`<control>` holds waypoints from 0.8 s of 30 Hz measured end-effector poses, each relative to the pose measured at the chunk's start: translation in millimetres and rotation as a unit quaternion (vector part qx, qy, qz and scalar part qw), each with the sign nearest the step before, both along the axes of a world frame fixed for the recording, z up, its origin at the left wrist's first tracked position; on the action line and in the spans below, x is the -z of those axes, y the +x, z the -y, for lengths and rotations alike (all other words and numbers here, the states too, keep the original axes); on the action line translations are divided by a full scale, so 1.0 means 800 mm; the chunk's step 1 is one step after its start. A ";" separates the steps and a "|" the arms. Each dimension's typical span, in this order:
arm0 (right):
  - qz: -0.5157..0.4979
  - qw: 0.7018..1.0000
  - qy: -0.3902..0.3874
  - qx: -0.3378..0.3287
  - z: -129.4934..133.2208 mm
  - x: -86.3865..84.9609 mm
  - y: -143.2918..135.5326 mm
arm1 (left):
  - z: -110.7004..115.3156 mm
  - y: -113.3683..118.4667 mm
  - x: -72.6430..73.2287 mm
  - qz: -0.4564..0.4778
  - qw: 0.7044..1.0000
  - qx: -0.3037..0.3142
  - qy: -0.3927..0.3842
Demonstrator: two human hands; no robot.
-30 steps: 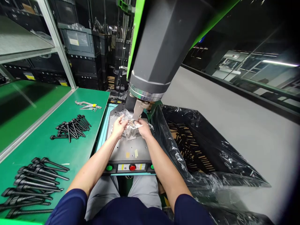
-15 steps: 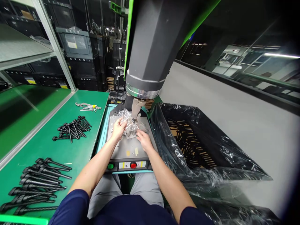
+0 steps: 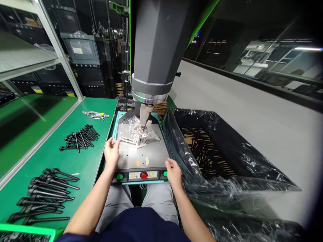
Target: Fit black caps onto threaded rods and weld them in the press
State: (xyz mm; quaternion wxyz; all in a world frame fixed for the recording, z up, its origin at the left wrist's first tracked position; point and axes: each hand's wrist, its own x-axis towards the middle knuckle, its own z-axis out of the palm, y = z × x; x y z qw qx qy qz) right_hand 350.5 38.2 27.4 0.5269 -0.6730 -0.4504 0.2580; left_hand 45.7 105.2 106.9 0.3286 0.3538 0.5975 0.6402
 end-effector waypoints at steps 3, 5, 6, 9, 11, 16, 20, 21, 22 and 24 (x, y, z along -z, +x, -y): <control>0.173 0.983 0.024 0.060 0.024 0.036 0.022 | 0.066 -0.025 0.044 -0.144 0.988 -0.046 -0.041; 0.223 0.974 0.001 0.048 0.036 0.060 0.028 | 0.103 -0.033 0.075 -0.243 0.967 -0.035 -0.074; 0.228 0.973 -0.017 0.035 0.040 0.070 0.030 | 0.116 -0.035 0.090 -0.277 0.957 -0.017 -0.089; 0.211 0.975 -0.063 0.004 0.047 0.090 0.034 | 0.134 -0.037 0.124 -0.300 0.945 0.054 -0.115; 0.200 0.977 -0.078 -0.013 0.048 0.094 0.040 | 0.135 -0.040 0.136 -0.282 0.949 0.083 -0.115; 0.177 0.980 -0.075 -0.049 0.051 0.094 0.053 | 0.136 -0.055 0.140 -0.269 0.946 0.137 -0.114; 0.173 0.982 -0.070 -0.033 0.052 0.096 0.053 | 0.139 -0.058 0.138 -0.266 0.947 0.133 -0.119; 0.169 0.982 -0.072 -0.038 0.052 0.095 0.053 | 0.139 -0.058 0.137 -0.262 0.948 0.133 -0.120; 0.164 0.983 -0.074 -0.045 0.052 0.095 0.053 | 0.138 -0.058 0.137 -0.258 0.949 0.137 -0.122; 0.154 0.983 -0.080 -0.063 0.053 0.092 0.055 | 0.137 -0.059 0.136 -0.248 0.949 0.147 -0.127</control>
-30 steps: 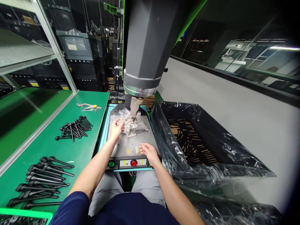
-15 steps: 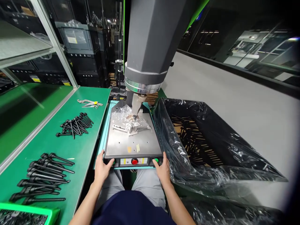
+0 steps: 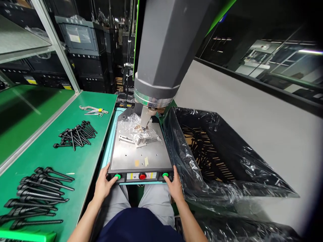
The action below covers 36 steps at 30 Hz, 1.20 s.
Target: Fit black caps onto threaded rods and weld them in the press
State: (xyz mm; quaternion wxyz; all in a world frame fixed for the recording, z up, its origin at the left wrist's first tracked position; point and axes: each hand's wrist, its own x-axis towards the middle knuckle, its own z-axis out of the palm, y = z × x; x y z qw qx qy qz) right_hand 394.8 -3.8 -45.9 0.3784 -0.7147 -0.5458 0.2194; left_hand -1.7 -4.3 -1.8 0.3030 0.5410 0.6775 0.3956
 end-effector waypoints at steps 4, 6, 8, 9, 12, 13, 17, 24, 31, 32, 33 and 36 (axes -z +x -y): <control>-0.014 1.000 -0.019 -0.021 0.002 -0.005 0.006 | -0.002 -0.003 -0.002 0.011 1.000 0.012 -0.003; -0.016 0.999 -0.024 -0.027 0.003 -0.005 0.008 | -0.002 -0.003 -0.001 0.016 1.000 0.011 0.000; -0.019 0.999 -0.026 -0.025 0.003 -0.003 0.008 | -0.002 -0.003 -0.001 0.023 1.000 0.011 -0.002; -0.022 0.999 -0.026 -0.023 0.003 -0.002 0.008 | -0.002 -0.003 0.000 0.027 1.000 0.010 -0.005; -0.039 0.999 -0.024 -0.020 0.003 0.002 0.008 | -0.002 -0.003 0.000 0.037 0.999 0.008 -0.008; -0.044 0.999 -0.021 -0.021 0.002 0.002 0.008 | -0.002 -0.002 -0.002 0.038 0.999 0.008 -0.009; -0.066 0.997 -0.020 -0.029 0.002 -0.002 0.010 | -0.007 0.004 -0.021 -0.015 0.999 -0.031 0.021; -0.117 0.979 0.137 0.090 -0.003 -0.062 -0.018 | -0.058 0.048 -0.112 0.092 0.988 -0.022 0.125; -0.260 0.961 0.046 -0.078 -0.052 -0.125 -0.104 | -0.161 0.097 -0.155 0.273 0.958 0.024 0.087; -0.251 0.962 0.037 -0.104 -0.062 -0.130 -0.115 | -0.172 0.103 -0.158 0.297 0.952 0.029 0.070; -0.239 0.962 0.032 -0.128 -0.072 -0.136 -0.125 | -0.180 0.109 -0.161 0.323 0.944 0.034 0.052; -0.193 0.964 0.054 -0.176 -0.106 -0.155 -0.151 | -0.194 0.122 -0.169 0.389 0.920 0.044 0.024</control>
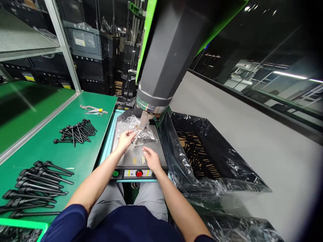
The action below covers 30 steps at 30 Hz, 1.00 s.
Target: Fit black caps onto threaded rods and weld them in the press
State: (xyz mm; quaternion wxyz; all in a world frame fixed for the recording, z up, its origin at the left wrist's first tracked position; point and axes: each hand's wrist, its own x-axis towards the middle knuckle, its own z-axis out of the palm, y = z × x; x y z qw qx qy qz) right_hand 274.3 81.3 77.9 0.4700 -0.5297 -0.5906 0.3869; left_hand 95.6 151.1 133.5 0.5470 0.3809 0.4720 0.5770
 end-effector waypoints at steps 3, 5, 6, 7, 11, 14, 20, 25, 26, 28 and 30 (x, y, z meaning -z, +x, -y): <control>0.041 0.997 0.063 0.030 -0.036 -0.017 -0.017 | -0.004 0.007 -0.006 0.029 1.000 -0.002 0.008; 0.062 0.990 0.102 0.074 -0.059 -0.025 -0.024 | -0.006 0.009 -0.010 0.039 0.999 0.001 0.014; 0.072 0.986 0.120 0.093 -0.069 -0.028 -0.026 | -0.006 0.009 -0.012 0.044 0.999 0.002 0.015; 0.084 0.982 0.134 0.106 -0.078 -0.032 -0.027 | -0.007 0.009 -0.014 0.048 0.999 0.004 0.016; 0.130 0.975 0.150 0.103 -0.108 -0.046 -0.028 | -0.011 0.007 -0.022 0.064 0.998 0.010 0.015; 0.150 0.974 0.154 0.068 -0.125 -0.059 -0.027 | -0.015 0.006 -0.026 0.074 0.997 0.006 0.012; 0.122 0.981 0.144 0.043 -0.146 -0.084 -0.024 | -0.025 0.005 -0.031 0.087 0.996 -0.008 0.014; 0.102 0.972 0.204 0.053 -0.113 -0.083 -0.015 | -0.023 0.002 -0.027 0.088 0.995 -0.034 0.028; 0.100 0.973 0.202 0.052 -0.099 -0.080 -0.012 | -0.019 0.001 -0.024 0.084 0.995 -0.037 0.029; 0.092 0.975 0.199 0.039 -0.067 -0.072 -0.007 | -0.010 -0.001 -0.014 0.072 0.996 -0.042 0.026; 0.071 0.976 0.206 0.018 -0.035 -0.067 -0.004 | 0.000 -0.003 -0.001 0.055 0.997 -0.046 0.017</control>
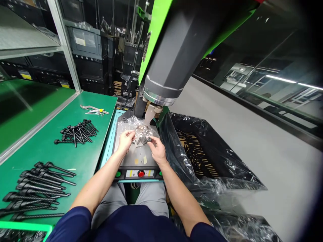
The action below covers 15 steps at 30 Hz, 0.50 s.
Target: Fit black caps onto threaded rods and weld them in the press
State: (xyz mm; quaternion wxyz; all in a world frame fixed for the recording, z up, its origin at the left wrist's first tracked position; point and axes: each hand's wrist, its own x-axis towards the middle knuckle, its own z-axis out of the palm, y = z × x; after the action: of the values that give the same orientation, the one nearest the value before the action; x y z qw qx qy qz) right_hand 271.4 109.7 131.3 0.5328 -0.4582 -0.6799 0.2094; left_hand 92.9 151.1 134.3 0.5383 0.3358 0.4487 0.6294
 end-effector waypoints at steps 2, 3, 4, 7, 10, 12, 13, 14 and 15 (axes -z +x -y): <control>-0.018 0.999 0.018 -0.026 0.026 0.000 0.000 | 0.009 -0.002 0.014 -0.021 1.000 -0.006 -0.013; -0.023 0.999 0.028 -0.036 0.036 -0.001 0.000 | 0.013 -0.004 0.020 -0.032 0.999 -0.008 -0.019; -0.024 0.998 0.040 -0.045 0.044 -0.004 -0.001 | 0.017 -0.006 0.026 -0.042 0.999 -0.011 -0.025; -0.024 0.996 0.066 -0.060 0.056 -0.012 -0.004 | 0.030 -0.014 0.038 -0.078 0.996 -0.033 -0.040; -0.044 0.995 0.059 -0.068 0.059 -0.014 -0.008 | 0.055 -0.020 0.040 -0.180 0.977 -0.112 -0.009; -0.084 0.993 0.039 -0.080 0.059 -0.012 -0.014 | 0.080 -0.019 0.038 -0.249 0.961 -0.113 0.047; -0.115 0.989 0.026 -0.088 0.060 -0.010 -0.018 | 0.093 -0.018 0.036 -0.270 0.956 -0.083 0.078; -0.150 0.984 0.008 -0.097 0.060 -0.007 -0.022 | 0.106 -0.016 0.034 -0.283 0.952 -0.039 0.107; -0.185 0.977 -0.013 -0.102 0.060 -0.005 -0.027 | 0.118 -0.014 0.032 -0.294 0.947 0.012 0.130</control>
State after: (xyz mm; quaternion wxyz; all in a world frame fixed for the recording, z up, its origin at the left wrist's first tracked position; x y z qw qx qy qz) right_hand 250.0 62.0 135.5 0.6193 -0.3470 -0.6099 0.3522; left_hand 81.8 56.7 109.0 0.3416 0.5786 0.4970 0.5492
